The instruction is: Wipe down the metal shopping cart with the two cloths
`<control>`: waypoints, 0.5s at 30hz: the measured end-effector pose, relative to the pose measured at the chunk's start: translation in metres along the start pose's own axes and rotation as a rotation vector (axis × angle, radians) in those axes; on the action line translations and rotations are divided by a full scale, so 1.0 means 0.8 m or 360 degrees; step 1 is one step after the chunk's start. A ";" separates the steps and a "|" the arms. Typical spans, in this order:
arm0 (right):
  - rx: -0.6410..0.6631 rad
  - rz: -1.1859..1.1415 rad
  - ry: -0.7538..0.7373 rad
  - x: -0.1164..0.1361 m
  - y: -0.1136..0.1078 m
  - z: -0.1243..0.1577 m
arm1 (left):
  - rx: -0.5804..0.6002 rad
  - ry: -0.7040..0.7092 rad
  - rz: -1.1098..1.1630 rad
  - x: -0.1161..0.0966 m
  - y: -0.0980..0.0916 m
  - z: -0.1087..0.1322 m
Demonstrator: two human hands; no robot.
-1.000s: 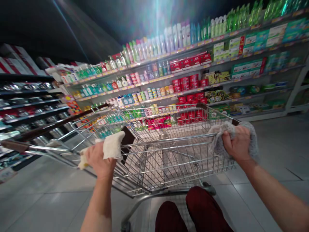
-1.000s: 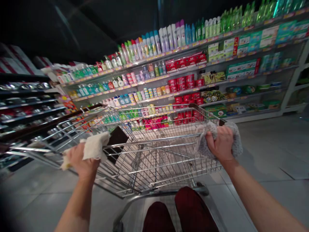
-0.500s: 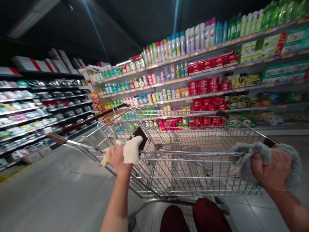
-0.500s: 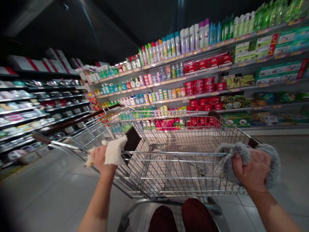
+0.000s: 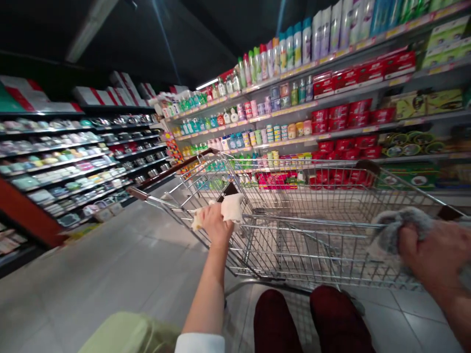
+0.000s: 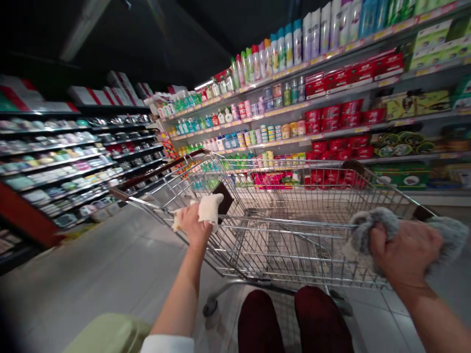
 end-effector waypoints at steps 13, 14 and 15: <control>0.0343 -0.0044 -0.0933 0.261 -0.004 0.066 | 0.0253 0.0162 0.0075 -0.165 0.015 0.033; 0.0387 -0.0080 -0.0974 0.268 -0.004 0.067 | 0.0280 0.0184 0.0077 -0.166 0.015 0.034; 0.0439 -0.0105 -0.1018 0.271 -0.004 0.067 | 0.0312 0.0218 0.0085 -0.165 0.014 0.034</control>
Point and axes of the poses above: each hand's wrist, its own z-axis away from the middle knuckle, its own y-axis out of the palm, x = y × z, the point moved 3 cm from there along -z, towards the middle knuckle, and after that the axes turned 5 degrees about -x, right-handed, at the moved point
